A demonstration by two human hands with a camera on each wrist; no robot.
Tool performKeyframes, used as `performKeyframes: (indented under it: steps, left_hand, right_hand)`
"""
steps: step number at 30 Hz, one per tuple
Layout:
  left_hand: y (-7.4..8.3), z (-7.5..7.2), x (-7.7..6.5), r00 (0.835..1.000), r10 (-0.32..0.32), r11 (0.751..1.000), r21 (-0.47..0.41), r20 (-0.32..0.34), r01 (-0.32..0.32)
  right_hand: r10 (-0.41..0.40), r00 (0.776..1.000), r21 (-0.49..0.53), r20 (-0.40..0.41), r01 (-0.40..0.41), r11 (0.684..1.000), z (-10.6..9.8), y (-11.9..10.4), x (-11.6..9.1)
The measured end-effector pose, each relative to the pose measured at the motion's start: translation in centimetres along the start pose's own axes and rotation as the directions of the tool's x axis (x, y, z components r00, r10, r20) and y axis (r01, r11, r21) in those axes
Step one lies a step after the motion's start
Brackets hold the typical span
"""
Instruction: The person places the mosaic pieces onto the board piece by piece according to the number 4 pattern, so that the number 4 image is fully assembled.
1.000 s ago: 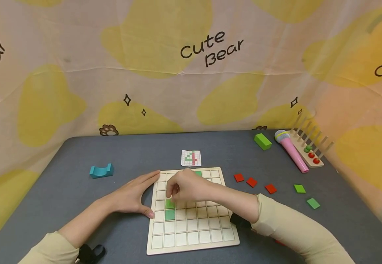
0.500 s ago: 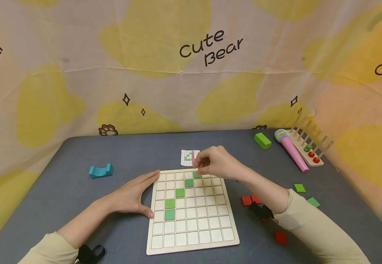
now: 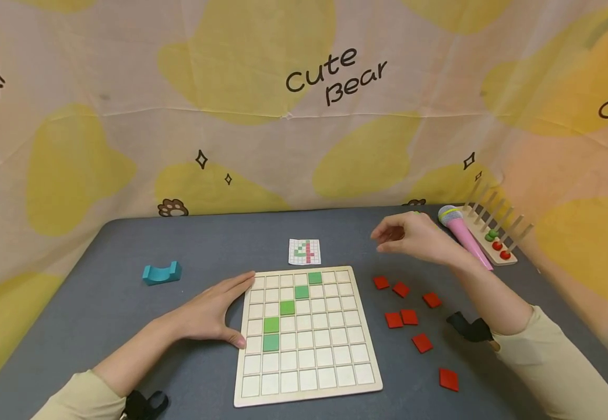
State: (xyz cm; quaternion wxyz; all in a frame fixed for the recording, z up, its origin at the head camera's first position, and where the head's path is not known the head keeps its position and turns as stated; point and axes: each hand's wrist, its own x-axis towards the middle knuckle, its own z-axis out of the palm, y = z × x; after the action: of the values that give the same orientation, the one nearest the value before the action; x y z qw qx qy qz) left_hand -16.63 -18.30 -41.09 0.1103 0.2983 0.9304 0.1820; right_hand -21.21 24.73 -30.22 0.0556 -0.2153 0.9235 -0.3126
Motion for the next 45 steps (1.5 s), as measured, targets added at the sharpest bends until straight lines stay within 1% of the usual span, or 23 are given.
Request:
performKeyframes:
  steps: [4,6,10,12,15,18,20,22,26,29,32,35,39,45]
  left_hand:
    - [0.1,0.0,-0.1,1.000,-0.008,1.000,-0.008,0.004,0.008]
    - [0.1,0.0,-0.1,1.000,-0.009,1.000,-0.011,0.005,0.009]
    - [0.2,0.0,-0.2,1.000,-0.003,1.000,-0.016,0.004,0.003]
    - [0.2,0.1,-0.3,1.000,0.000,1.000,-0.014,0.001,0.000]
    - [0.2,0.0,-0.3,1.000,-0.002,1.000,-0.013,-0.001,0.002]
    - [0.2,0.0,-0.3,1.000,-0.009,1.000,-0.018,0.001,0.009]
    - [0.2,0.0,-0.2,1.000,-0.009,1.000,-0.017,0.002,0.009]
    - [0.2,0.0,-0.2,1.000,-0.011,1.000,-0.019,0.003,0.011]
    - [0.3,-0.1,-0.1,1.000,-0.010,1.000,-0.013,0.001,0.010]
    - [0.2,-0.1,-0.1,1.000,-0.011,1.000,-0.013,0.000,0.011]
    - [0.2,-0.1,-0.1,1.000,-0.002,1.000,-0.005,-0.006,0.002]
    - [0.2,-0.1,-0.1,1.000,0.012,1.000,0.007,-0.014,-0.012]
    - [0.3,-0.2,0.0,1.000,0.008,1.000,0.011,-0.013,-0.008]
    - [0.2,-0.2,0.0,1.000,0.003,1.000,0.007,-0.006,-0.003]
  right_hand:
    - [-0.002,1.000,-0.008,0.022,0.003,1.000,-1.9,2.1,-1.6]
    - [-0.012,0.999,0.002,0.047,0.012,1.000,-2.6,3.2,-2.2]
    - [-0.031,0.991,0.043,0.128,0.025,0.999,-3.9,5.9,-3.2]
    - [-0.030,0.982,0.085,0.189,0.014,0.996,-4.5,7.2,-3.6]
    - [0.004,0.962,0.111,0.272,-0.035,0.993,-5.3,8.9,-4.5]
    - [0.062,0.940,0.105,0.336,-0.102,0.989,-5.8,10.2,-5.5]
    - [0.082,0.924,0.106,0.374,-0.130,0.986,-6.1,11.0,-6.0]
    - [0.085,0.905,0.119,0.418,-0.148,0.982,-6.2,11.6,-6.5]
    - [0.052,0.862,0.177,0.503,-0.162,0.971,-6.3,12.9,-7.2]
    - [0.052,0.834,0.207,0.549,-0.196,0.959,-6.2,13.5,-7.5]
    - [0.050,0.814,0.228,0.578,-0.221,0.948,-6.2,13.9,-7.7]
    - [0.030,0.804,0.254,0.594,-0.223,0.941,-6.1,14.2,-7.9]
    - [0.015,0.800,0.266,0.600,-0.217,0.939,-5.8,14.6,-8.0]
    - [0.051,0.802,0.216,0.595,-0.221,0.951,-5.2,15.1,-8.1]
